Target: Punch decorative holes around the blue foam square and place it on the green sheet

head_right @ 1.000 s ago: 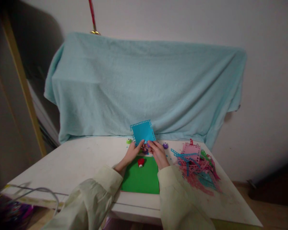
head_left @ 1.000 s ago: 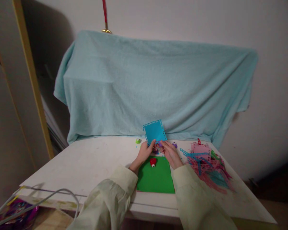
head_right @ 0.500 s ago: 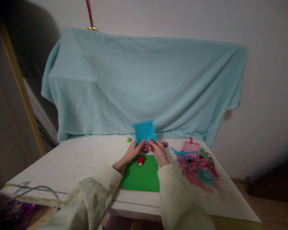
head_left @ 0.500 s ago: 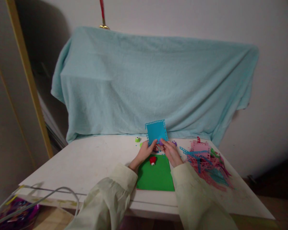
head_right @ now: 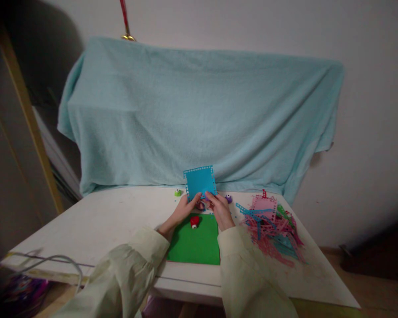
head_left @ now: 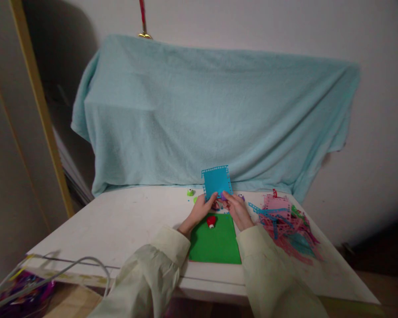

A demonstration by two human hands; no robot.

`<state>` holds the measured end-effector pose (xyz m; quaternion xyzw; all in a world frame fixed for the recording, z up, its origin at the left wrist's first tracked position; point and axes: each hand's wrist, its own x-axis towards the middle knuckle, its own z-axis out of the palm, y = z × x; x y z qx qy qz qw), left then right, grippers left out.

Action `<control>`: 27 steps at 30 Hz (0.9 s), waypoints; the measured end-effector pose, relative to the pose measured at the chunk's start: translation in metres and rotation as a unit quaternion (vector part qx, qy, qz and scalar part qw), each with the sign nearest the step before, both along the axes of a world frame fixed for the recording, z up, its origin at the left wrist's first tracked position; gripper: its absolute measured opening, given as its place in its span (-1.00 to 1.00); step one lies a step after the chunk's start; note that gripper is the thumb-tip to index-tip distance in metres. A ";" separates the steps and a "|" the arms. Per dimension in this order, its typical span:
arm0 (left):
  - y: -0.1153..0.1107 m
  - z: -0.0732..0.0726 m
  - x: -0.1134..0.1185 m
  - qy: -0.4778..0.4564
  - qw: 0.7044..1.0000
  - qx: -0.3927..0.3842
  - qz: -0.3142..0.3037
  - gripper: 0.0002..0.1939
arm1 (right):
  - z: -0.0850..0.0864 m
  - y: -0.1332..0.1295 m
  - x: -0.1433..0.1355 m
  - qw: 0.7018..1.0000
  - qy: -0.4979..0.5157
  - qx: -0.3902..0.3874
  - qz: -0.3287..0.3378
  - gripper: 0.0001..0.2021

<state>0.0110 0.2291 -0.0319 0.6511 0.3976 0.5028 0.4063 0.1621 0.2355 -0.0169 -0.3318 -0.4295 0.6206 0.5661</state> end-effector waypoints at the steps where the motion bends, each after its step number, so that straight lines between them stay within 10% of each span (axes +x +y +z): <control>1: 0.000 0.000 0.000 -0.001 1.000 0.001 -0.003 -0.41 | 0.000 -0.001 0.000 1.000 0.001 0.000 -0.001 -0.69; 27: -0.002 -0.002 0.004 -0.004 1.000 -0.008 0.010 -0.48 | 0.002 -0.004 0.001 1.000 -0.007 0.016 0.006 -0.75</control>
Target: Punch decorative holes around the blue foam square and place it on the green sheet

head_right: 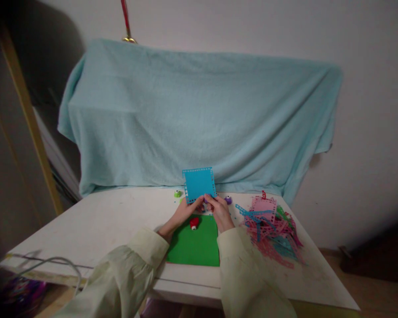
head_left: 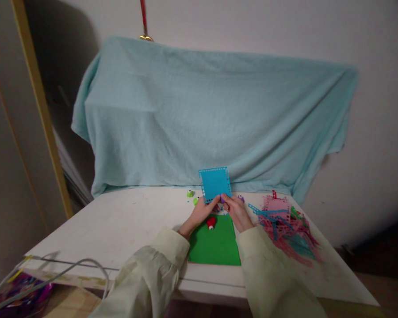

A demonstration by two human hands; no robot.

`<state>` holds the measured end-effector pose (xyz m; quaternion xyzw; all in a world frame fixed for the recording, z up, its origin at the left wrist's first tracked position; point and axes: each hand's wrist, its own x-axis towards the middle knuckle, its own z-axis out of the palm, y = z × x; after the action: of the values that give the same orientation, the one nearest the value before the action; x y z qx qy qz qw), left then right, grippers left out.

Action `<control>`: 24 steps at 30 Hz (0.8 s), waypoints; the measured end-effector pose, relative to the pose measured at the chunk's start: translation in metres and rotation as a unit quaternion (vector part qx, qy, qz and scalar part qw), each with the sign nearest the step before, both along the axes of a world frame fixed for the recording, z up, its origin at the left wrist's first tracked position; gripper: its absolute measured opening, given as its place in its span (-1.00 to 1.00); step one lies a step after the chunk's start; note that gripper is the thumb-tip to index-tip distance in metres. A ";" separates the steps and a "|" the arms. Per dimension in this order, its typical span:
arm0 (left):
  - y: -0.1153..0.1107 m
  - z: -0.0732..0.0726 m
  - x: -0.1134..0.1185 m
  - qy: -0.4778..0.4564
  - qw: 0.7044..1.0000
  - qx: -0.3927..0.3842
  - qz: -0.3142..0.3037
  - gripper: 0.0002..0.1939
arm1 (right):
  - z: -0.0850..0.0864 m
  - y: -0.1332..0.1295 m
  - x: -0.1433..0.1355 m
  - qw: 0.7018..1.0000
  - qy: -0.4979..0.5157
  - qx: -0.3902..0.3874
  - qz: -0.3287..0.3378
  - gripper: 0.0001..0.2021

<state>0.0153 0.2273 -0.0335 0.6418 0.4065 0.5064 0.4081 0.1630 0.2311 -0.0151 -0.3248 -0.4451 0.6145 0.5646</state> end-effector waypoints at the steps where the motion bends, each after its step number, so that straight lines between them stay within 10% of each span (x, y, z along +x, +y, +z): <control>1: 0.000 0.000 0.000 -0.006 1.000 -0.002 0.002 -0.47 | 0.000 0.000 -0.001 1.000 -0.004 0.001 0.009 -0.75; 13: -0.001 0.006 -0.003 -0.070 0.994 0.022 0.079 -0.50 | 0.004 -0.009 -0.005 0.998 0.003 0.015 0.066 -0.69; 24: 0.002 0.009 -0.005 -0.194 0.980 -0.052 0.008 -0.42 | 0.003 -0.005 -0.003 0.997 0.050 0.001 0.055 -0.74</control>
<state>0.0100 0.2295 -0.0244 0.5061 0.3506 0.6029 0.5075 0.1604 0.2257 -0.0119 -0.2680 -0.4337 0.6597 0.5522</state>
